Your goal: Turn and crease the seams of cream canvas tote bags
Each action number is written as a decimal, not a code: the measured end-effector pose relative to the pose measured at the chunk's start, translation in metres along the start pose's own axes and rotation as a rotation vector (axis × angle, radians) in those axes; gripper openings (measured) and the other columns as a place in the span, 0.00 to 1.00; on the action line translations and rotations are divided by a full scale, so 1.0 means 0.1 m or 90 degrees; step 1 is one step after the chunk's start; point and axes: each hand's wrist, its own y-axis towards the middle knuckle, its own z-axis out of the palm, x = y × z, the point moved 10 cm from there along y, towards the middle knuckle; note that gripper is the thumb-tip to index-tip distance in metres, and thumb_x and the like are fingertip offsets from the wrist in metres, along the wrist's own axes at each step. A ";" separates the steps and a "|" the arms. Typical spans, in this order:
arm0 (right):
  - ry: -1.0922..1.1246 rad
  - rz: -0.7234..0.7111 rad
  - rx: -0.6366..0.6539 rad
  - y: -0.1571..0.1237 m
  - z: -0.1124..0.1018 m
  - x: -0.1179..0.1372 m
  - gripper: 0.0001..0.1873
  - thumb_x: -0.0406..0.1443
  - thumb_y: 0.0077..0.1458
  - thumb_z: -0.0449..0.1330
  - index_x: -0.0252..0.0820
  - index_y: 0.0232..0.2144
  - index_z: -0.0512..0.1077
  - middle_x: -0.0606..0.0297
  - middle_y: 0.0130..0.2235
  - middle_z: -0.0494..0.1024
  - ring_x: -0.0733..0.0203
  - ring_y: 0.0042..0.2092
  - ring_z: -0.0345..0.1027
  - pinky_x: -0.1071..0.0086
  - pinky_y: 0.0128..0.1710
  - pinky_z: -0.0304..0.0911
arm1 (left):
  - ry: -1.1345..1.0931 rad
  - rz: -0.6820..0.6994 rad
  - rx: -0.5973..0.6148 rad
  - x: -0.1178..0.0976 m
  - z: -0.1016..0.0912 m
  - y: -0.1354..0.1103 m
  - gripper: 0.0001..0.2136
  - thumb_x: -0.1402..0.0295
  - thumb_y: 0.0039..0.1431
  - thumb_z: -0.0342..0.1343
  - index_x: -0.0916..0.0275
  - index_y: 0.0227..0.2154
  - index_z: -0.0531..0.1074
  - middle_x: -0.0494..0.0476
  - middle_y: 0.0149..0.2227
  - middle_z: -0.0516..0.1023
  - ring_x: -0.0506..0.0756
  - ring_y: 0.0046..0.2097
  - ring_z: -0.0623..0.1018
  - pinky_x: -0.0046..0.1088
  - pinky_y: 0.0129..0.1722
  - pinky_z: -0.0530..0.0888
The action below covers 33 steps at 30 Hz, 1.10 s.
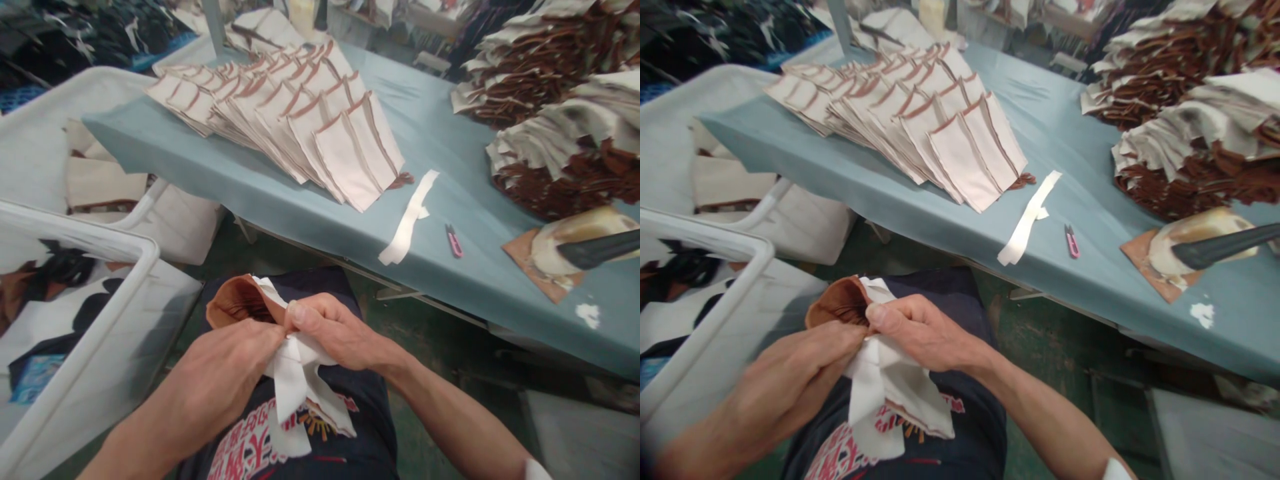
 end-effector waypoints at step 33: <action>-0.771 -0.295 -0.022 -0.65 0.15 0.50 0.15 0.33 0.81 0.51 0.39 0.43 0.76 0.61 0.36 0.85 0.60 0.37 0.78 0.67 0.40 0.67 | -0.115 -0.009 0.101 -0.05 0.26 0.01 0.18 0.68 0.85 0.46 0.58 0.34 0.71 0.47 0.27 0.77 0.52 0.26 0.76 0.32 0.30 0.67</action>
